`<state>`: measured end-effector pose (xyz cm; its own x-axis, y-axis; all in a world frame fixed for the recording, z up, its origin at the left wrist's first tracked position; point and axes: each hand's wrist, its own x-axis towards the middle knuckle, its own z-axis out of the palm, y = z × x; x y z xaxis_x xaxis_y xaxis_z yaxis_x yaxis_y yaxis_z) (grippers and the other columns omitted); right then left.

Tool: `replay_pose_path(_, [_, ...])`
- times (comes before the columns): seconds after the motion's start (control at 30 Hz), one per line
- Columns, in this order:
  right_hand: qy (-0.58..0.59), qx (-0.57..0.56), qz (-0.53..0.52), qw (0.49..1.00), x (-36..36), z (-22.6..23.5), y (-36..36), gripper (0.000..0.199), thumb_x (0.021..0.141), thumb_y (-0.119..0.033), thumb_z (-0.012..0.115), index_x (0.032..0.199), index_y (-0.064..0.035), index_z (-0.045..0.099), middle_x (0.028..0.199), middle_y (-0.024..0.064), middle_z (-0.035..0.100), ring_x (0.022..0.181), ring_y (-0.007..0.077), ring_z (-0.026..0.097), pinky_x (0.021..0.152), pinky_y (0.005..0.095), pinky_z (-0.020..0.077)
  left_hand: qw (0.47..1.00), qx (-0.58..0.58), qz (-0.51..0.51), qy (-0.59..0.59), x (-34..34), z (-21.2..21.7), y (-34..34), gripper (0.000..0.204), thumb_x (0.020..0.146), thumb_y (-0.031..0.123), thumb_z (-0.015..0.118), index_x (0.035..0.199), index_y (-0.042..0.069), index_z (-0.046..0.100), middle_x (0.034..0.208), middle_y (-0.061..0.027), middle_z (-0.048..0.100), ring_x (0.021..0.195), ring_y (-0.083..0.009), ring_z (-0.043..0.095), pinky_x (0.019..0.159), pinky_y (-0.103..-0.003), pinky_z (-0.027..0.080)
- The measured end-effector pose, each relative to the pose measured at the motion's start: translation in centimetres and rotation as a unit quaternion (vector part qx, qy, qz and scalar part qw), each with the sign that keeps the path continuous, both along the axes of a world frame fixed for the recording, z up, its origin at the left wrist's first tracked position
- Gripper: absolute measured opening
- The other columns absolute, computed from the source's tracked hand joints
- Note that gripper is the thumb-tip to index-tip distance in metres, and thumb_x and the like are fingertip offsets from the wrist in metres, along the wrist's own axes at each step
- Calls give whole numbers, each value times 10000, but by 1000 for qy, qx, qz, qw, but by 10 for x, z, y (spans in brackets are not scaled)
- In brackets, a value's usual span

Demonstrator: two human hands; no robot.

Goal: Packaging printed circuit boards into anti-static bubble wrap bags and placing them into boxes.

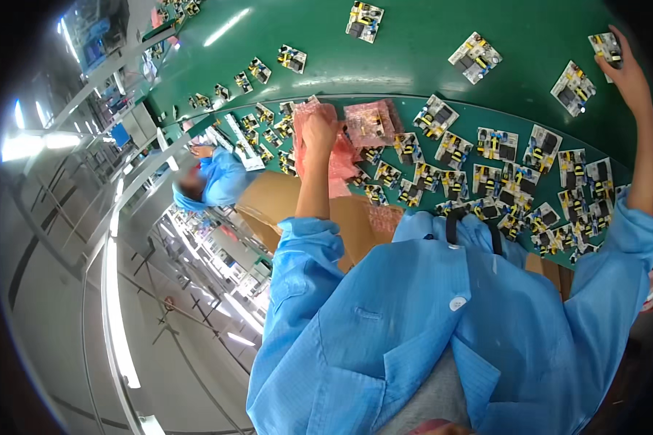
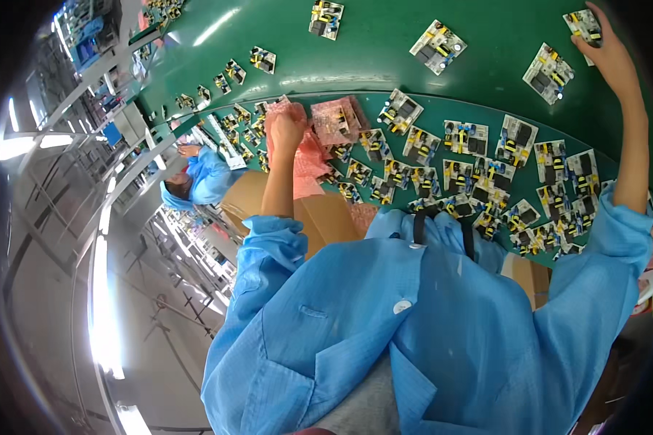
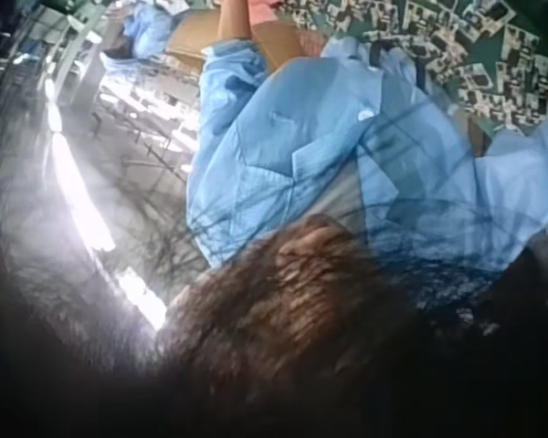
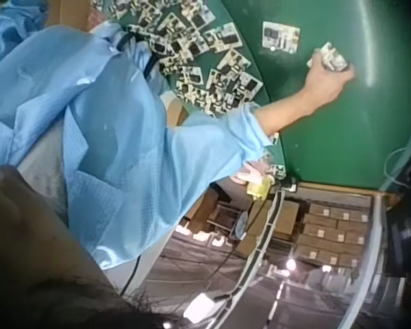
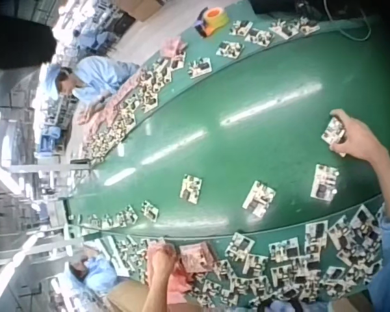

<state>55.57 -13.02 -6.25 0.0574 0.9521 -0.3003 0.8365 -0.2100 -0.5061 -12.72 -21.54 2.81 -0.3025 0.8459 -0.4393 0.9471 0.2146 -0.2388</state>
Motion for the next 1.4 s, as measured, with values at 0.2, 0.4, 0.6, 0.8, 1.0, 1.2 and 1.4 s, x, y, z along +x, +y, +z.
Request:
replay_pose_path(0.2, [60, -52, -41, 996, 12, -20, -6, 600, 932, -362, 683, 1422, -93, 462, 1167, 78, 646, 994, 147, 620, 855, 281, 488, 979, 180, -12, -95, 25, 35, 22, 186, 791, 202, 702, 857, 30, 681, 840, -166, 696, 788, -330, 677, 732, -418, 531])
replay_pose_path(0.4, [377, 98, -321, 863, -46, 34, 0, 408, 810, -192, 803, 1081, -18, 554, 985, 45, 630, 920, 120, 617, 775, 266, 509, 840, 337, -71, -419, 181, 60, 90, 98, 792, -17, 645, 877, 32, 636, 889, -64, 656, 747, -138, 597, 653, -246, 486])
replay_pose_path(0.6, [435, 15, -330, 838, -92, 74, 28, 354, 875, -180, 737, 1173, -63, 588, 914, 31, 660, 763, 101, 650, 617, 250, 548, 790, 252, -50, -557, 307, -38, 162, 93, 827, 81, 698, 917, 103, 694, 1107, -109, 645, 1042, -253, 599, 865, -380, 494])
replay_pose_path(0.8, [435, 14, -302, 848, -86, 39, 15, 303, 906, -129, 699, 1183, -44, 611, 943, 44, 666, 789, 108, 650, 633, 248, 555, 843, 174, -217, -460, 339, -25, 183, 159, 864, 114, 646, 956, -15, 639, 858, -200, 637, 808, -375, 636, 749, -444, 519])
replay_pose_path(1.0, [395, -30, -137, 908, -33, 22, -2, 435, 950, -261, 658, 1303, -15, 595, 1062, 26, 653, 973, 95, 588, 883, 245, 462, 830, 281, -302, -375, 353, -44, 211, 226, 843, 142, 679, 1023, 16, 627, 991, -199, 619, 954, -419, 587, 880, -502, 465])
replay_pose_path(1.2, [416, -116, -96, 897, -25, 21, -6, 382, 934, -197, 644, 1263, -11, 583, 1103, 45, 645, 1002, 95, 607, 912, 246, 476, 961, 69, -206, -169, 347, 10, 234, 340, 751, 214, 743, 1028, 53, 629, 980, -166, 640, 955, -410, 578, 864, -502, 452])
replay_pose_path(1.4, [496, -67, -164, 850, -22, 14, -14, 375, 938, -137, 637, 1269, 18, 552, 1165, 72, 629, 1039, 139, 634, 971, 271, 499, 813, 233, -409, -343, 351, 1, 202, 277, 722, 191, 775, 873, 38, 601, 870, -148, 580, 885, -383, 569, 781, -469, 462])
